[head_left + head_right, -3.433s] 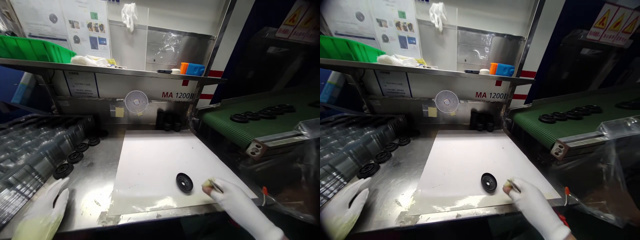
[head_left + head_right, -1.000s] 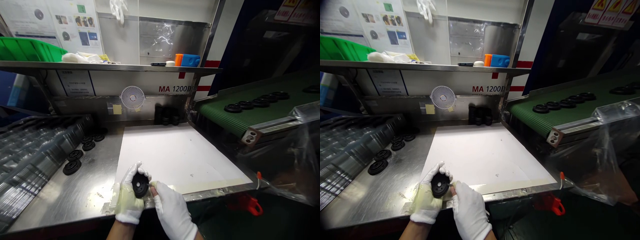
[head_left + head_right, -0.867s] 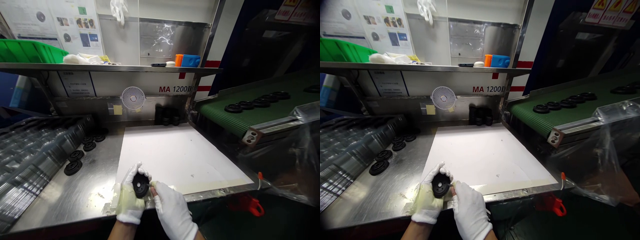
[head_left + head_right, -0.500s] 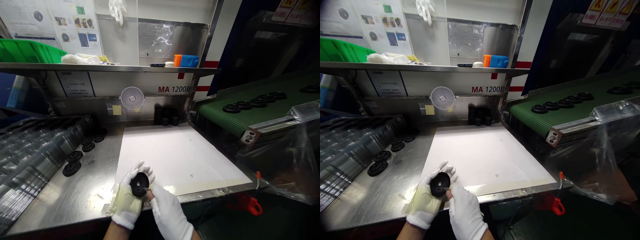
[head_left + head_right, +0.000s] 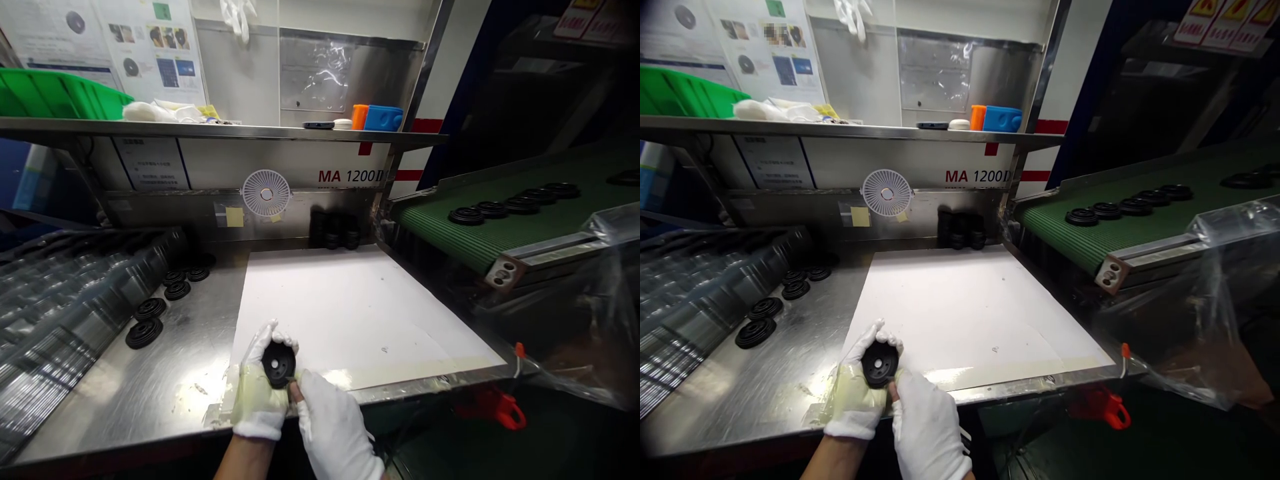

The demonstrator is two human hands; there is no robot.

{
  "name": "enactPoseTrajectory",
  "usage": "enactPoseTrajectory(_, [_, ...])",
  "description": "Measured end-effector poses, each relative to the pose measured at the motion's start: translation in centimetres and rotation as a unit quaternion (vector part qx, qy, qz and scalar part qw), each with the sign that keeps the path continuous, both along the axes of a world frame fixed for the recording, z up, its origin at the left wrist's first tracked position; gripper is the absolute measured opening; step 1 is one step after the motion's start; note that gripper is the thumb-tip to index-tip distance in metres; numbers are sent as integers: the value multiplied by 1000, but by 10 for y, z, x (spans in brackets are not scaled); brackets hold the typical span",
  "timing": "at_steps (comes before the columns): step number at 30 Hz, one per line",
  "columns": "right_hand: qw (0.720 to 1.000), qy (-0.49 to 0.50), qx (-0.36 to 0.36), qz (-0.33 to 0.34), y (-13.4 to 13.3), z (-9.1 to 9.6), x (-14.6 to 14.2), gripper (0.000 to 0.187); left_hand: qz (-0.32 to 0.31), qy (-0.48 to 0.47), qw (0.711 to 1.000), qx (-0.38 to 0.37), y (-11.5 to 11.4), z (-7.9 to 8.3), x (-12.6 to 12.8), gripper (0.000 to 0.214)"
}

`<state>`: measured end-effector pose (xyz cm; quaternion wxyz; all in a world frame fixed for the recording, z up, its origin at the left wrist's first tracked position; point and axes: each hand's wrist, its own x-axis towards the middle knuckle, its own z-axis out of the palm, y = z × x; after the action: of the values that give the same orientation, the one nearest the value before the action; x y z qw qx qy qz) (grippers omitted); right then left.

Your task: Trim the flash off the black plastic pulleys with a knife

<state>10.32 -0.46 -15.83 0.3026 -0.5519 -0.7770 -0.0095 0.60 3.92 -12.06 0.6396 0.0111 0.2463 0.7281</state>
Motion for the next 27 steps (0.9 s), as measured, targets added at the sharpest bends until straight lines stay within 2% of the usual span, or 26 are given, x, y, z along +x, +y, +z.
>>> enactPoseTrajectory(3, [1000, 9, 0, 8, -1, -3, -4, 21, 12, 23, 1000, 11, 0, -3, -3, 25])
enactPoseTrajectory(8, [1000, 22, -19, -4, 4, 1, 6, 20, -105, 25, 994, -8, -5, -4, -11, 27])
enactPoseTrajectory(10, [999, 24, -33, -12, 4, 0, 8, 17, -97, 16, 995, -10, -6, -5, -11, 24])
enactPoseTrajectory(13, [999, 15, -32, -14, 1, -5, 3, 17, -50, 23, 998, -10, -4, -8, -7, 18])
enactPoseTrajectory(18, [1000, -1, -16, -7, -4, -8, -8, 19, 26, 42, 999, 2, -2, -9, -4, 23])
enactPoseTrajectory(20, [1000, -1, -10, -5, -3, -5, -8, 20, 3, 38, 999, -5, -3, -9, -7, 23])
enactPoseTrajectory(24, [1000, 12, -1, -20, 2, 1, 1, 20, -85, 20, 996, -9, -8, -8, -13, 26])
enactPoseTrajectory(27, [999, 12, -19, -29, 2, 0, 2, 18, -63, 10, 998, -1, -7, -8, -10, 20])
